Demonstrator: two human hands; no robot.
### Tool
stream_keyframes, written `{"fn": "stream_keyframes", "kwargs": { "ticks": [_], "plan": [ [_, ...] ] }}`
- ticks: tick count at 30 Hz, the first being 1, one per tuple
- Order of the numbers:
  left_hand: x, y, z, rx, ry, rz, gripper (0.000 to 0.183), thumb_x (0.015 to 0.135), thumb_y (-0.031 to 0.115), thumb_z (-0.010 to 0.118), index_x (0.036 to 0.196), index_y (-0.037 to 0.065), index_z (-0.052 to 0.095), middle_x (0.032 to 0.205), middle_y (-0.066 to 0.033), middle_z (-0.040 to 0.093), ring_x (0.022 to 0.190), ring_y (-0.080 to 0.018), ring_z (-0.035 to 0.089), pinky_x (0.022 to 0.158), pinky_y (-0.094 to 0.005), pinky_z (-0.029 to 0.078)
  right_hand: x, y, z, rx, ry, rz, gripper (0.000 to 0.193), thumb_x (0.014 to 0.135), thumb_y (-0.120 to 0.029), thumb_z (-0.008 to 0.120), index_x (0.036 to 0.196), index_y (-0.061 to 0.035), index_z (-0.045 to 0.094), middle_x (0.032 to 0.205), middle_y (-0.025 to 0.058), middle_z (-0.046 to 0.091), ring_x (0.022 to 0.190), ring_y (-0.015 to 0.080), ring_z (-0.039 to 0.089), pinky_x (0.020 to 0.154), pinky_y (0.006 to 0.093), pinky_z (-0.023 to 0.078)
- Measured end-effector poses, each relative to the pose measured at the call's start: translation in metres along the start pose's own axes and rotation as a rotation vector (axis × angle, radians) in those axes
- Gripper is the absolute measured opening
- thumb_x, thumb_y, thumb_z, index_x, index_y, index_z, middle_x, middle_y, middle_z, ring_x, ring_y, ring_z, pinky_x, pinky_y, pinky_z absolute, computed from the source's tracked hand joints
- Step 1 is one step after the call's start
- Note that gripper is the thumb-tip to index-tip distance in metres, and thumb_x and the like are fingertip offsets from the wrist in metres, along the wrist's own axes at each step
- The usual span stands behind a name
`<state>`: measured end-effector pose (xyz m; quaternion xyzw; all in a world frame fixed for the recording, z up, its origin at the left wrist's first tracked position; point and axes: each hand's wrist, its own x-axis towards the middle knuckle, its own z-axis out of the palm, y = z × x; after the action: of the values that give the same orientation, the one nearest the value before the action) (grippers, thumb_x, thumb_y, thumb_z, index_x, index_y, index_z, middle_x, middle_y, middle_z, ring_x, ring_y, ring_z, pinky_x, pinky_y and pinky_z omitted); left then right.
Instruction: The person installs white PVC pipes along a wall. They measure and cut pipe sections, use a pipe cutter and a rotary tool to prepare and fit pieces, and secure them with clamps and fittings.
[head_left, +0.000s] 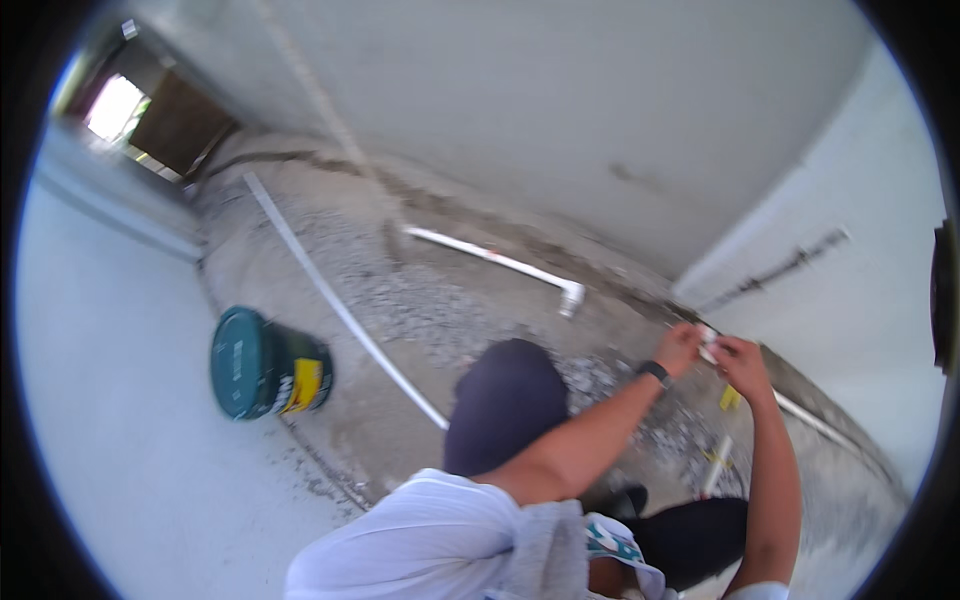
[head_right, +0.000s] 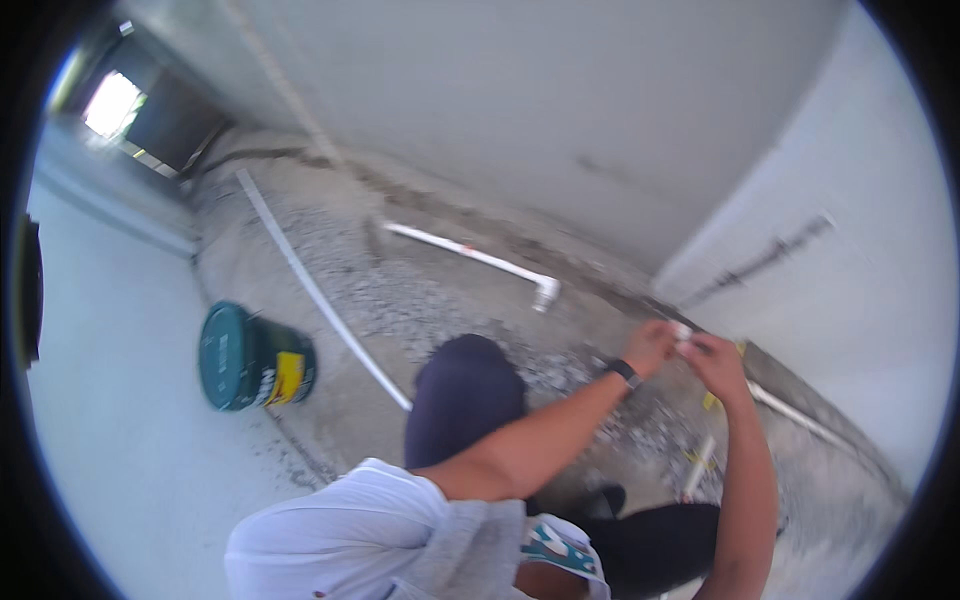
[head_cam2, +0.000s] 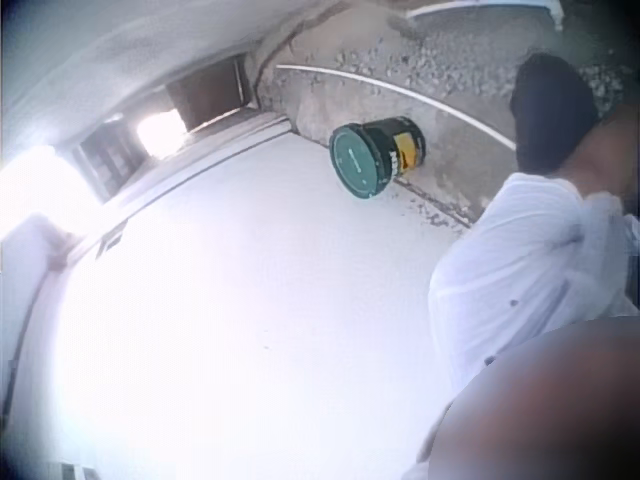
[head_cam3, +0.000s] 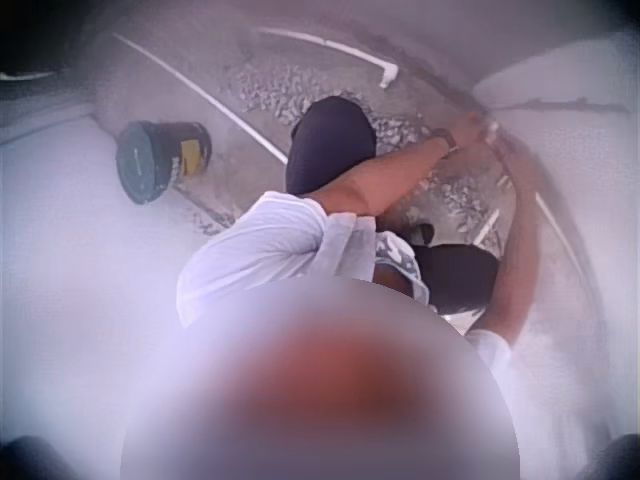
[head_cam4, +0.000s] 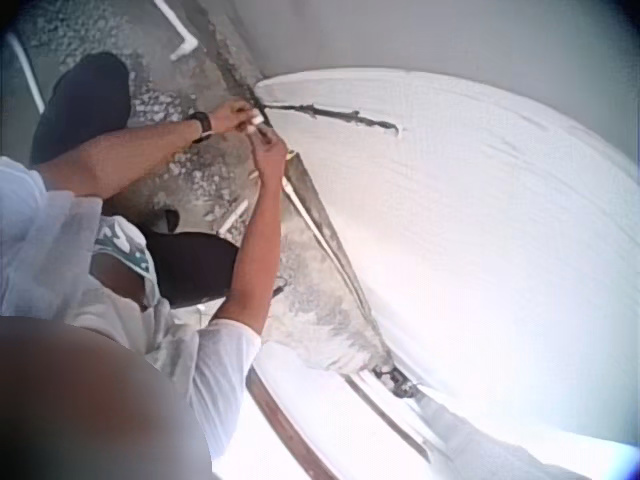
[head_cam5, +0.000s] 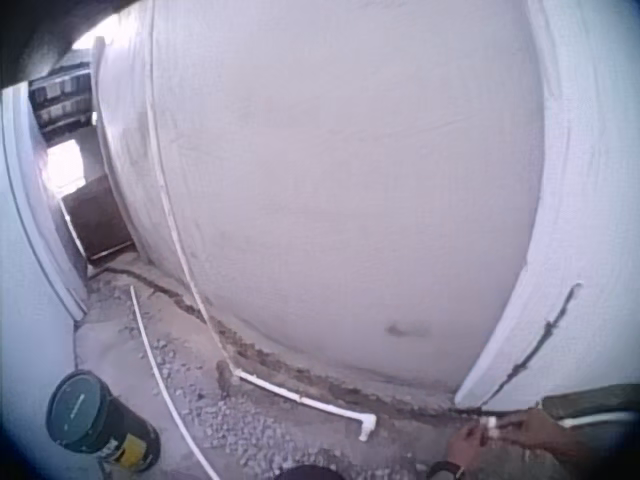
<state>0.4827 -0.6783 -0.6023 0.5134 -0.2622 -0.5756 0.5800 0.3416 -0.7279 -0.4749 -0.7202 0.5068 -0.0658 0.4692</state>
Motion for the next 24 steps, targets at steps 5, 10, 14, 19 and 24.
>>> {"fn": "stream_keyframes", "kwargs": {
  "ticks": [5, 10, 14, 19, 24],
  "plan": [
    [-0.010, 0.024, 0.001, -0.251, 0.053, -0.264, 0.041, 0.099, 0.049, 0.056, 0.087, 0.010, 0.057, 0.064, 0.0009, 0.051, 0.054, -0.0132, 0.055, 0.052, -0.0295, 0.048, -0.049, 0.013, -0.036, -0.416, 0.180, -0.093, 0.026, 0.084, -0.026, 0.068, 0.084, 0.0005, 0.067, 0.069, 0.0224, 0.062, 0.069, 0.0431, 0.062, 0.067, 0.0513, 0.049],
    [-0.023, 0.050, 0.007, -0.313, -0.036, -0.383, 0.042, 0.098, 0.053, 0.054, 0.089, 0.012, 0.057, 0.063, 0.0035, 0.046, 0.057, -0.0125, 0.050, 0.054, -0.0299, 0.045, -0.054, 0.015, -0.046, -0.514, 0.442, -0.135, 0.044, 0.089, -0.043, 0.064, 0.071, -0.0026, 0.068, 0.066, 0.0195, 0.064, 0.065, 0.0398, 0.062, 0.065, 0.0486, 0.050],
    [-0.025, 0.051, 0.014, -0.283, -0.069, -0.421, 0.043, 0.099, 0.054, 0.051, 0.089, 0.013, 0.056, 0.062, 0.0048, 0.043, 0.056, -0.0114, 0.047, 0.053, -0.0282, 0.042, -0.044, 0.007, -0.031, -0.465, 0.491, -0.075, 0.053, 0.086, -0.054, 0.062, 0.071, -0.0027, 0.068, 0.064, 0.0184, 0.063, 0.068, 0.0380, 0.065, 0.065, 0.0460, 0.052],
    [-0.022, 0.046, 0.015, -0.308, -0.208, -0.463, 0.041, 0.100, 0.053, 0.050, 0.086, 0.015, 0.055, 0.062, 0.0061, 0.045, 0.054, -0.0090, 0.045, 0.051, -0.0272, 0.040, -0.028, -0.002, -0.008, -0.379, 0.438, -0.388, 0.051, 0.082, -0.046, 0.071, 0.111, -0.0042, 0.068, 0.089, 0.0190, 0.070, 0.086, 0.0338, 0.069, 0.079, 0.0436, 0.053],
    [-0.021, 0.038, 0.020, -0.506, -0.257, -0.434, 0.031, 0.102, 0.043, 0.052, 0.098, 0.014, 0.060, 0.091, 0.0023, 0.062, 0.088, -0.0104, 0.060, 0.073, -0.0245, 0.052, -0.024, 0.003, 0.004, -0.363, 0.280, -0.174, 0.029, 0.088, -0.029, 0.064, 0.098, -0.0022, 0.068, 0.086, 0.0217, 0.070, 0.087, 0.0411, 0.067, 0.079, 0.0487, 0.052]
  ]
}}
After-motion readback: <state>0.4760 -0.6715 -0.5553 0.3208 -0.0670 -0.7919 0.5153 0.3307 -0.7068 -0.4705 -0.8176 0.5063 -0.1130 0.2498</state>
